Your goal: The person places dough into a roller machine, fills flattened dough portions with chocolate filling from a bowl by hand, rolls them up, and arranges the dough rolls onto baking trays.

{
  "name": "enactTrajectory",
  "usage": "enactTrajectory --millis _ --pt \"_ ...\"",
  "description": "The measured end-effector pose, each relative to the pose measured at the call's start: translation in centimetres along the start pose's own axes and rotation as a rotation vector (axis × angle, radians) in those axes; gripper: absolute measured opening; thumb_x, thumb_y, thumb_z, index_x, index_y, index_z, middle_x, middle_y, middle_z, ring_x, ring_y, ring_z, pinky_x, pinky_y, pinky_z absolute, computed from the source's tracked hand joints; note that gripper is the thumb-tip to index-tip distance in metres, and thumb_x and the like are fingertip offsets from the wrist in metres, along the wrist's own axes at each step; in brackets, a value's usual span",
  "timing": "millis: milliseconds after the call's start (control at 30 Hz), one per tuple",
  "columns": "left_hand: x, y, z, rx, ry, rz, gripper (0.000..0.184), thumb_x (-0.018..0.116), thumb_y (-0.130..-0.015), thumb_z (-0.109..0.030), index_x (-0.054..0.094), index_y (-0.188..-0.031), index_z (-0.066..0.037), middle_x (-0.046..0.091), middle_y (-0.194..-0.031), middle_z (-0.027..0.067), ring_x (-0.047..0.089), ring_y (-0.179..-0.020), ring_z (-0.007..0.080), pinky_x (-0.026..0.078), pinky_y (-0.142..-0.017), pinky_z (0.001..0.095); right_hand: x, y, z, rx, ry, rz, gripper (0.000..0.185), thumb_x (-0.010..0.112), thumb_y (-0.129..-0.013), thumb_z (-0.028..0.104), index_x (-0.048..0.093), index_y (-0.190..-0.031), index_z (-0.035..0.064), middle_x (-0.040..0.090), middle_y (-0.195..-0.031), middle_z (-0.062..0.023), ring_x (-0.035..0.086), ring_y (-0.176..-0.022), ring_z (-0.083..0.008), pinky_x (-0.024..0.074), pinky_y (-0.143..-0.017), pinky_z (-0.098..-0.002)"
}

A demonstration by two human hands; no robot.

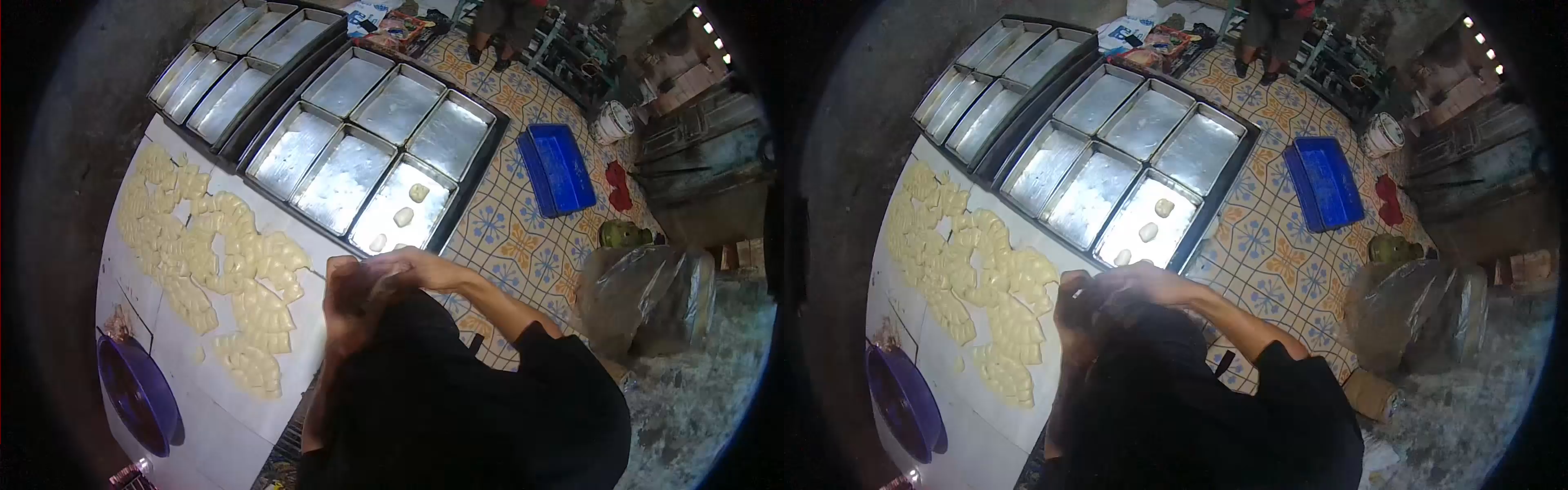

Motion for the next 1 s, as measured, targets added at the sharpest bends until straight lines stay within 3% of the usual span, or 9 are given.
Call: enactTrajectory --millis 100,133,233,300,400,633,667,900,1000 --pt "2.2 -3.8 3.0 0.415 -0.519 -0.122 0.031 0.066 -0.077 0.004 0.05 -0.103 -0.001 0.058 -0.096 0.013 0.059 -0.086 0.0237 0.05 -0.074 0.0334 -7.8 2.8 -0.7 -0.132 0.415 -0.311 0.039 0.063 -0.08 -0.002 0.061 -0.119 0.0024 0.067 -0.1 -0.0066 0.063 -0.092 -0.0139 0.0517 -0.079 -0.0272" --pt "3.0 -5.0 5.6 0.323 -0.602 -0.123 0.031 0.068 -0.073 0.001 0.053 -0.1 -0.001 0.059 -0.093 0.0157 0.06 -0.082 0.0295 0.049 -0.07 0.0367 -10.0 3.8 0.6 -0.106 0.428 -0.376 0.037 0.063 -0.077 -0.004 0.063 -0.114 0.0004 0.067 -0.101 -0.0065 0.062 -0.094 -0.0138 0.0514 -0.08 -0.0275" --pt "7.0 -10.1 9.7 0.261 -0.679 0.003 0.02 0.07 -0.077 -0.011 0.062 -0.091 0.0 0.058 -0.092 0.0143 0.059 -0.082 0.0288 0.049 -0.069 0.0344 -14.8 5.0 1.8 -0.11 0.491 -0.516 0.032 0.062 -0.071 -0.009 0.065 -0.102 -0.0006 0.066 -0.1 -0.0058 0.062 -0.096 -0.0156 0.0508 -0.082 -0.0287" --pt "7.3 -12.5 13.2 0.486 -1.007 0.093 0.025 0.067 -0.074 -0.005 0.063 -0.099 -0.003 0.058 -0.096 0.0136 0.059 -0.084 0.0301 0.05 -0.07 0.0362 -16.2 4.4 2.3 -0.175 0.625 -0.504 0.03 0.062 -0.068 -0.01 0.066 -0.096 0.0008 0.065 -0.099 -0.0054 0.062 -0.096 -0.0177 0.0504 -0.082 -0.0302" --pt "6.2 -14.1 17.2 0.402 -1.177 0.27 0.037 0.063 -0.069 0.0 0.063 -0.106 -0.006 0.056 -0.101 0.0143 0.059 -0.085 0.032 0.051 -0.071 0.039 -16.3 3.1 3.1 -0.23 0.812 -0.385 0.032 0.062 -0.062 -0.011 0.065 -0.09 0.0046 0.063 -0.093 -0.0067 0.062 -0.091 -0.0225 0.0494 -0.079 -0.0332" --pt "3.9 -13.5 16.9 0.331 -1.086 0.04 0.041 0.057 -0.068 0.003 0.061 -0.108 -0.003 0.054 -0.107 0.0198 0.06 -0.085 0.0373 0.051 -0.07 0.0434 -17.0 -3.2 -2.1 -0.391 1.152 -0.117 0.022 0.056 -0.067 -0.003 0.063 -0.088 0.0016 0.062 -0.096 -0.0141 0.059 -0.095 -0.0321 0.0485 -0.083 -0.0388" --pt "4.3 -13.5 15.8 0.35 -1.058 0.075 0.034 0.055 -0.071 0.005 0.059 -0.104 0.004 0.057 -0.1 0.0272 0.06 -0.076 0.0385 0.052 -0.062 0.0442 -16.9 -3.6 -2.3 -0.206 1.12 -0.036 0.026 0.058 -0.066 -0.003 0.063 -0.091 0.0009 0.061 -0.099 -0.0165 0.057 -0.098 -0.0335 0.0473 -0.088 -0.0388" --pt "4.9 -13.7 15.7 0.585 -0.878 -0.131 0.02 0.058 -0.075 0.008 0.058 -0.095 0.004 0.058 -0.094 0.0207 0.06 -0.08 0.0375 0.052 -0.064 0.0418 -17.1 -4.3 -1.9 -0.283 1.204 0.021 0.02 0.062 -0.068 0.003 0.061 -0.088 -0.0011 0.059 -0.093 -0.0181 0.056 -0.095 -0.034 0.0475 -0.084 -0.0406" --pt "4.4 -12.4 13.1 0.353 -0.851 -0.144 0.02 0.059 -0.077 0.004 0.06 -0.096 0.003 0.061 -0.094 0.0193 0.061 -0.083 0.0372 0.052 -0.072 0.0418 -17.1 -5.1 -2.0 -0.134 1.248 0.105 0.018 0.063 -0.07 0.005 0.059 -0.087 -0.001 0.057 -0.089 -0.0186 0.055 -0.091 -0.0353 0.0469 -0.08 -0.0421"
Point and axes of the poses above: each hand's wrist, its own y-axis away from the middle knuckle, its own x-axis out of the palm, z = x × y, the point moved 2 cm from there along -y, towards the middle knuckle
